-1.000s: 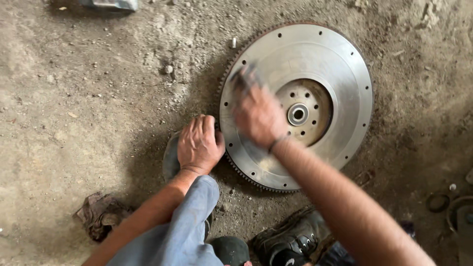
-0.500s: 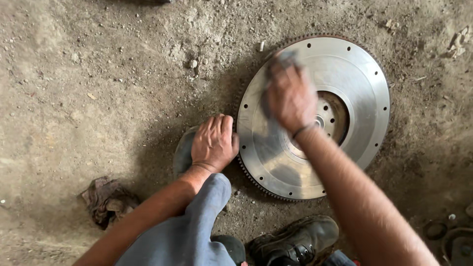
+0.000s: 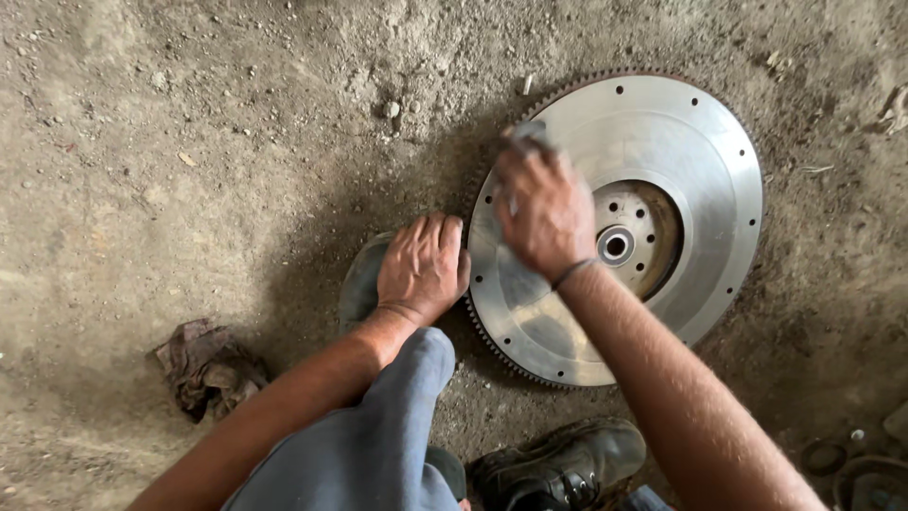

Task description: The person kneels on the floor and scrubs a large circular metal part with a small abrasive block. They hold the part steady with one hand while scrubbing the surface and edges with the other hand.

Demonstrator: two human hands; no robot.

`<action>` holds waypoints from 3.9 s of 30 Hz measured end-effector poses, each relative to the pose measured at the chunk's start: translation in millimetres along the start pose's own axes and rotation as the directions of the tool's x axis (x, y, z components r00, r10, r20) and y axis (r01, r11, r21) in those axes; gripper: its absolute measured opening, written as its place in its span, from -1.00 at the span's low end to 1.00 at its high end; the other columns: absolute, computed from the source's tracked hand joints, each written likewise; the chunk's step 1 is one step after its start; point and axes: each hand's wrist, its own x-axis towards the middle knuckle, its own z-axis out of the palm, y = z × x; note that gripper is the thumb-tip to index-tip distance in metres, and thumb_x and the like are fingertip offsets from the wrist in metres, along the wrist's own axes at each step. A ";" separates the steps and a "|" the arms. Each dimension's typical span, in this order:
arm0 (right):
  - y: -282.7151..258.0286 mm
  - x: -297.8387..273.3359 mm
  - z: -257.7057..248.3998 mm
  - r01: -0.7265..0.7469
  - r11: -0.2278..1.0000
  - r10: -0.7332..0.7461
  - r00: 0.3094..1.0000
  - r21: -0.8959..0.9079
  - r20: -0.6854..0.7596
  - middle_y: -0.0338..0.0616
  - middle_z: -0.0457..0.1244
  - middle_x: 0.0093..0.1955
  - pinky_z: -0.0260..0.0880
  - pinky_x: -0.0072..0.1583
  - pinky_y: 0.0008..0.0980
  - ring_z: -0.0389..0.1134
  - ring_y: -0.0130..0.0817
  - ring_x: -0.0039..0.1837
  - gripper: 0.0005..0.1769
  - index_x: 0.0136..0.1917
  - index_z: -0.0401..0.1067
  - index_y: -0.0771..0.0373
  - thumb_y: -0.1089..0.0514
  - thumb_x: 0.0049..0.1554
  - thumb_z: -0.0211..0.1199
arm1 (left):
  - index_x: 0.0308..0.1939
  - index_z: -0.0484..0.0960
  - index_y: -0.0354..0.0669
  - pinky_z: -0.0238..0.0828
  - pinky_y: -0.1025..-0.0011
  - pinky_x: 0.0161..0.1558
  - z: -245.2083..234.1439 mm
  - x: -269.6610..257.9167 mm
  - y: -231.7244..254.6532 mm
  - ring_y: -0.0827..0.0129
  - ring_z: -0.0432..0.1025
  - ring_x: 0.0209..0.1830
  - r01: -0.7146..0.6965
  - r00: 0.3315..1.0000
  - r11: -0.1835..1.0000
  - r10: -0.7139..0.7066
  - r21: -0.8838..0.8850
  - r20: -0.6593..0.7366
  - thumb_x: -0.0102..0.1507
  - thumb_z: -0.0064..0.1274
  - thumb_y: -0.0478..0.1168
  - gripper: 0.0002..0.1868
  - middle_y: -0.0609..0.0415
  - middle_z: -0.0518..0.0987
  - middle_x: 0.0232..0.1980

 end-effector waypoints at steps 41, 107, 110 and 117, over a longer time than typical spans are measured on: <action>-4.9 -16.7 39.5 0.130 0.965 -0.097 0.984 -0.227 0.150 0.17 -0.08 0.69 -0.08 0.62 -0.09 -0.13 0.01 0.70 -0.29 0.61 0.12 0.35 0.04 0.26 0.02 | -0.10 0.46 -0.18 0.43 0.10 -0.06 2.5 0.1 0.3 0.07 0.48 -0.04 0.010 1.000 0.999 -0.010 0.036 -0.009 0.20 0.01 -0.15 -0.75 -0.09 0.57 -0.07; -80.5 -82.3 0.8 -0.093 0.962 0.037 0.976 0.255 0.214 0.19 -0.12 0.68 -0.19 0.60 -0.01 -0.22 0.07 0.71 -0.24 0.60 0.04 0.43 0.24 0.15 0.05 | -0.03 0.49 -0.21 0.45 0.19 -0.03 11.4 -3.3 -2.3 0.13 0.50 -0.06 -0.001 0.997 1.000 0.004 0.031 -0.072 0.31 -0.16 -0.29 -0.81 -0.08 0.61 -0.05; -52.2 -39.6 10.1 -0.084 0.984 0.074 0.995 0.158 0.068 0.16 -0.11 0.69 -0.15 0.62 0.00 -0.20 0.09 0.71 -0.28 0.61 0.06 0.42 0.24 0.22 0.06 | -0.04 0.51 -0.20 0.45 0.15 -0.02 11.9 -2.4 -3.0 0.13 0.51 -0.06 0.032 0.998 0.999 -0.034 0.026 0.061 0.31 -0.17 -0.32 -0.81 -0.06 0.62 -0.06; -43.4 -18.4 8.9 -0.037 0.995 0.039 0.999 0.097 -0.021 0.15 -0.06 0.71 -0.09 0.67 -0.05 -0.16 0.10 0.74 -0.33 0.61 0.13 0.48 0.30 0.25 0.01 | -0.02 0.50 -0.20 0.45 0.20 -0.01 11.6 -1.9 -4.1 0.13 0.50 -0.05 -0.025 0.997 0.999 0.028 0.041 -0.073 0.29 -0.14 -0.30 -0.79 -0.07 0.61 -0.03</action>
